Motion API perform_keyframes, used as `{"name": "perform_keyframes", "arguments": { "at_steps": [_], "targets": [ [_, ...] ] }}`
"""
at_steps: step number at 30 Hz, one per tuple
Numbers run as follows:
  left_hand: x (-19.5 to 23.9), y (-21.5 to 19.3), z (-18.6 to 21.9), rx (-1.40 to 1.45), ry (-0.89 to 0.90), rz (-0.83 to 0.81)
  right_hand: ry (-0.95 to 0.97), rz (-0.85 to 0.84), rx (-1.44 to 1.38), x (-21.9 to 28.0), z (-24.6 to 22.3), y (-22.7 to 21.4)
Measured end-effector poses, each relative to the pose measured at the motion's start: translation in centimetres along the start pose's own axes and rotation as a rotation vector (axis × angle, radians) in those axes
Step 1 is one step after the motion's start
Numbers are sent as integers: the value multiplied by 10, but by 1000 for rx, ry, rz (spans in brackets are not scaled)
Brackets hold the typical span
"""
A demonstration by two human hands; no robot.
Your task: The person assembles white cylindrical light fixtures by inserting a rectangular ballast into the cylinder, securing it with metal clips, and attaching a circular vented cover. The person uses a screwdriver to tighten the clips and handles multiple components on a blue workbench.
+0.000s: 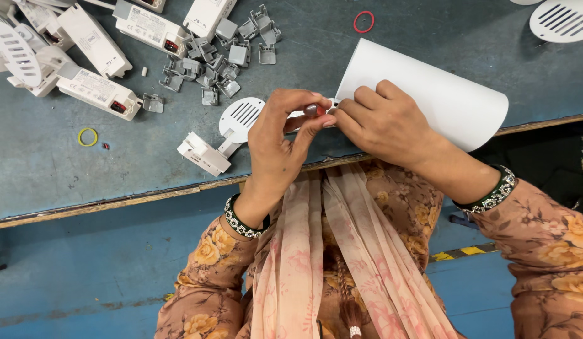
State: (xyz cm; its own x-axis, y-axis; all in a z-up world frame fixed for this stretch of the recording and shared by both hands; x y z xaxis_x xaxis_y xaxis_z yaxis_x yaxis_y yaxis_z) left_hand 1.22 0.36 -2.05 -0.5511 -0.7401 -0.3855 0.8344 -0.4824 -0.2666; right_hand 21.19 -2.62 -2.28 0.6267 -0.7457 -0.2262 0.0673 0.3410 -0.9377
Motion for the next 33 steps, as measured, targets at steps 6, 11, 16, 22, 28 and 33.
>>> {"name": "perform_keyframes", "arguments": {
  "at_steps": [6, 11, 16, 22, 28, 33],
  "targets": [
    [1, 1, -1, 16, -13, -2, -1, 0, 2, 0, 0, -1],
    [1, 2, 0, -4, -46, 6, -1, -5, 16, -1, 0, -2],
    [0, 1, 1, -8, -23, 7, -10, 13, 12, -2, 1, -2],
    [-2, 0, 1, -7, -50, 0, -9, 13, 3, -1, 0, -1],
    [-4, -1, 6, -23, -12, -37, 10, 16, -16, 0, -1, 1],
    [-5, -1, 10, -54, 3, -67, 40, 15, -64, 0, -4, 2]
  ]
}}
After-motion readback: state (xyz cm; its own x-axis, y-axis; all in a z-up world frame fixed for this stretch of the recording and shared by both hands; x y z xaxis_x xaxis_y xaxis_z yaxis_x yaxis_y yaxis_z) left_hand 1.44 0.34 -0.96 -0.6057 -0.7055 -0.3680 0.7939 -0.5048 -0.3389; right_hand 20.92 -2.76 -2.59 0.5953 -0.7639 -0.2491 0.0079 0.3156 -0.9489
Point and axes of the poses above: each hand's wrist, its own x-axis away from the middle knuckle, its own y-axis out of the palm, z = x × y, the point moved 1 cm from there along -x, towards the middle knuckle, and after that the axes turned 12 degrees about -z, right-handed, at the moved point
